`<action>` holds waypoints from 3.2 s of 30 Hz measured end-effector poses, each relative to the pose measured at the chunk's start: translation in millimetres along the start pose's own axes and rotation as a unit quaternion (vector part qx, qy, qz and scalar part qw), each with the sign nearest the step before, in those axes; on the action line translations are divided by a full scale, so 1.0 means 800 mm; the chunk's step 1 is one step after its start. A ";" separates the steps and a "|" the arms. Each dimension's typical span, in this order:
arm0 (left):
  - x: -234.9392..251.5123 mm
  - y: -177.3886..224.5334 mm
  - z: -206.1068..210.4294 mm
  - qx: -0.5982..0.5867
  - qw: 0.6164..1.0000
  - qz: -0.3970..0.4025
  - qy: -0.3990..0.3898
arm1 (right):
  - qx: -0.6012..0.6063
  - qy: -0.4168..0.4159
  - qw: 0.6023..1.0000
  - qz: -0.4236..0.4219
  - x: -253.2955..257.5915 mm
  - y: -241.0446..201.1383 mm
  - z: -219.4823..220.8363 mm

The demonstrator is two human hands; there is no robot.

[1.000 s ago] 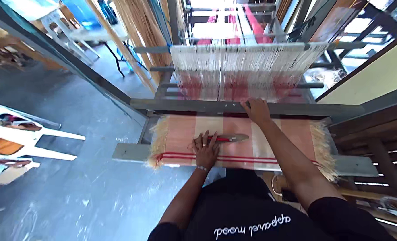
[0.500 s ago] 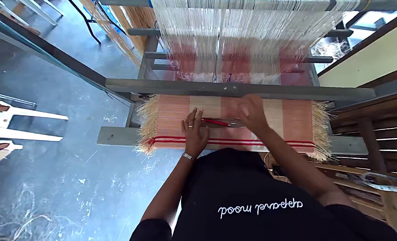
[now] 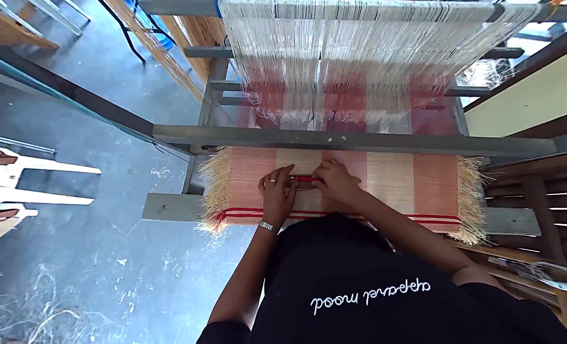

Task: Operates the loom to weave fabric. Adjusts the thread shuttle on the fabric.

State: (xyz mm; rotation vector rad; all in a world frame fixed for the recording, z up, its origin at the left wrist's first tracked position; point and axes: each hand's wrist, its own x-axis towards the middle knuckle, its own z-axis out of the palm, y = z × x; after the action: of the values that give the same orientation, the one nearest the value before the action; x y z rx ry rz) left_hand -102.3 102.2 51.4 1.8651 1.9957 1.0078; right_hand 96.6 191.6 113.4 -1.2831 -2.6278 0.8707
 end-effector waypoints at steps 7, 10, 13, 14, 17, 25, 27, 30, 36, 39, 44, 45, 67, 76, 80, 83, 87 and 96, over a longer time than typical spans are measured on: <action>0.033 0.099 -0.029 -0.498 0.862 -0.040 -0.084 | 0.467 -0.035 0.883 0.013 -0.010 -0.025 -0.113; 0.048 0.138 -0.035 -0.563 0.811 -0.026 -0.158 | 0.574 -0.008 0.818 -0.030 -0.011 -0.034 -0.150; 0.055 0.156 -0.047 -0.557 0.819 -0.011 -0.139 | 0.589 0.031 0.806 -0.051 -0.022 -0.038 -0.188; 0.060 0.158 -0.056 -0.531 0.839 0.007 -0.116 | 0.577 0.042 0.814 -0.054 -0.027 -0.037 -0.200; 0.082 0.154 -0.098 -0.439 0.891 0.105 -0.046 | 0.553 0.066 0.828 -0.061 -0.045 -0.030 -0.230; 0.122 0.118 -0.204 -0.226 0.955 0.174 0.082 | 0.667 0.028 0.738 -0.097 -0.075 -0.007 -0.252; 0.123 0.109 -0.222 -0.205 0.958 0.169 0.103 | 0.696 0.024 0.709 -0.111 -0.081 -0.001 -0.252; 0.122 0.092 -0.250 -0.180 0.962 0.152 0.138 | 0.745 0.085 0.648 -0.136 -0.098 0.010 -0.260; 0.100 0.051 -0.301 -0.170 0.965 0.106 0.172 | 0.769 0.235 0.556 -0.210 -0.140 0.060 -0.293; 0.090 0.060 -0.309 -0.211 0.962 0.098 0.146 | 0.760 0.331 0.540 -0.146 -0.156 0.074 -0.299; 0.101 0.140 -0.265 -0.164 0.961 0.220 0.035 | 0.636 0.376 0.649 -0.181 -0.134 -0.013 -0.265; 0.101 0.162 -0.252 -0.138 0.960 0.242 0.009 | 0.592 0.318 0.709 -0.214 -0.127 -0.037 -0.250; 0.109 0.136 -0.241 -0.206 0.960 0.173 0.079 | 0.425 0.268 0.864 -0.040 -0.135 -0.019 -0.205; 0.094 0.204 -0.192 -0.030 0.952 0.300 -0.054 | 0.383 0.172 0.903 -0.088 -0.117 -0.049 -0.183; 0.101 0.221 -0.181 -0.002 0.942 0.335 -0.018 | 0.476 0.031 0.868 -0.138 -0.113 -0.076 -0.172; 0.103 0.218 -0.180 -0.006 0.946 0.323 -0.006 | 0.471 0.051 0.873 -0.119 -0.109 -0.072 -0.168; 0.099 0.209 -0.174 -0.049 0.956 0.289 -0.018 | 0.437 0.116 0.885 -0.112 -0.110 -0.068 -0.168; 0.093 0.191 -0.166 -0.224 0.946 0.231 -0.050 | 0.350 0.250 0.896 -0.109 -0.111 -0.070 -0.159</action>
State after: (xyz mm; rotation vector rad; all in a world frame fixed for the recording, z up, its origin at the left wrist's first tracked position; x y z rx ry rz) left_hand -73.1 122.4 264.3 2.0912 1.1547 1.3157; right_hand 154.9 155.7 263.1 -0.8436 -1.7578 1.1113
